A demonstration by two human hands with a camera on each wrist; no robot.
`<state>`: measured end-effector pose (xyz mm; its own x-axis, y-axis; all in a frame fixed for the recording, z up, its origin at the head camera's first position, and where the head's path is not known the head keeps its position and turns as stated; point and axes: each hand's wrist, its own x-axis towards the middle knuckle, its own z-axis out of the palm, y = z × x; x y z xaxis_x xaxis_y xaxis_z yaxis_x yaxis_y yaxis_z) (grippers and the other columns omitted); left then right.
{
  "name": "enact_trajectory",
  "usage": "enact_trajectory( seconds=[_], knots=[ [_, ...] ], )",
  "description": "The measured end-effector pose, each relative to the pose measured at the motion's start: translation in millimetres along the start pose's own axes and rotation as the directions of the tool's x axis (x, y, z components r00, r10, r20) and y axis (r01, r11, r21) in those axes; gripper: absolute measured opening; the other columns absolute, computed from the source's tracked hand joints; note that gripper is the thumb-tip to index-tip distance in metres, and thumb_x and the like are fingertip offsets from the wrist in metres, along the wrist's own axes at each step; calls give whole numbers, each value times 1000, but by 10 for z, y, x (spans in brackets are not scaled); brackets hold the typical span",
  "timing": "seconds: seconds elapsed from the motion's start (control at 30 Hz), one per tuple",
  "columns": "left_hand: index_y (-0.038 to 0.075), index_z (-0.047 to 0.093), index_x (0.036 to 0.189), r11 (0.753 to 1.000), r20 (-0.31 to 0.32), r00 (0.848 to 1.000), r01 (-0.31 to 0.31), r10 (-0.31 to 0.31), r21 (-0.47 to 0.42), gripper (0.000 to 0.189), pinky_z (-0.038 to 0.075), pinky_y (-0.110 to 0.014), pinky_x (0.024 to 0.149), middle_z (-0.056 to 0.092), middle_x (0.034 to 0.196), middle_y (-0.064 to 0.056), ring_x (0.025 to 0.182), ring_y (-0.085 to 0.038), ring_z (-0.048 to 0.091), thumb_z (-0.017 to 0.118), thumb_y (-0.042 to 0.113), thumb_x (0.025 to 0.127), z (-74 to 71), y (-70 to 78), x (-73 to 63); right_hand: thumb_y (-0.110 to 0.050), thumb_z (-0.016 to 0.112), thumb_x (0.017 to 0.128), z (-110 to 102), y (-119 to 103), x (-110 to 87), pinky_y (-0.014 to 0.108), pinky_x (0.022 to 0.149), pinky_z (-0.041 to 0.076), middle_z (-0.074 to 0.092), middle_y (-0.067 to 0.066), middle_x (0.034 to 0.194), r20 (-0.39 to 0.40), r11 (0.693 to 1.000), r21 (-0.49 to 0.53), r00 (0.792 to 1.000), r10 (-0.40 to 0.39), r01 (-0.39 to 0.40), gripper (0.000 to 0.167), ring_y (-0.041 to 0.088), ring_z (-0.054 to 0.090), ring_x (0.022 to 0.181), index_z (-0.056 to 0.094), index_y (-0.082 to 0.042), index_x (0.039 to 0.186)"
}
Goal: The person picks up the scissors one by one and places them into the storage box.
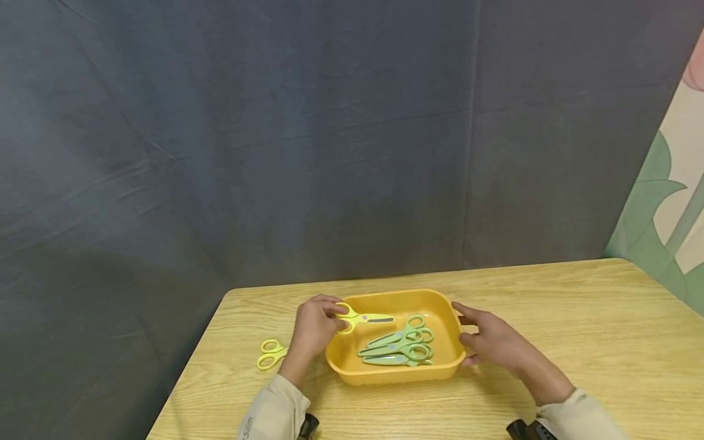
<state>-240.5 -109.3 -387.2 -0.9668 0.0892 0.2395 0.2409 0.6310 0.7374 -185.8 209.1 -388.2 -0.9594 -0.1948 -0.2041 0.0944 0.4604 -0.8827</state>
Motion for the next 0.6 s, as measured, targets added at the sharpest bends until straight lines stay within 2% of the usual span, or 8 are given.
enact_trajectory(
  seconds=[0.33,0.6],
  knots=[
    [5,80,85,1000,6,1000,21,-21,-23,15,59,-22,65,72,112,-8,82,-19,69,84,-2,72,86,43,23,4,51,98,62,-11,-4,32,63,63,27,42,151,-47,1000,13,999,3,-2,70,17,68,75,15,0,158],
    [5,80,83,1000,-27,1000,-8,8,22,16,59,-23,66,73,107,-7,81,-20,71,84,-4,70,122,-1,66,4,50,98,74,0,8,32,64,63,26,42,151,-46,1000,19,999,4,-3,70,18,68,75,14,0,158]
  ],
)
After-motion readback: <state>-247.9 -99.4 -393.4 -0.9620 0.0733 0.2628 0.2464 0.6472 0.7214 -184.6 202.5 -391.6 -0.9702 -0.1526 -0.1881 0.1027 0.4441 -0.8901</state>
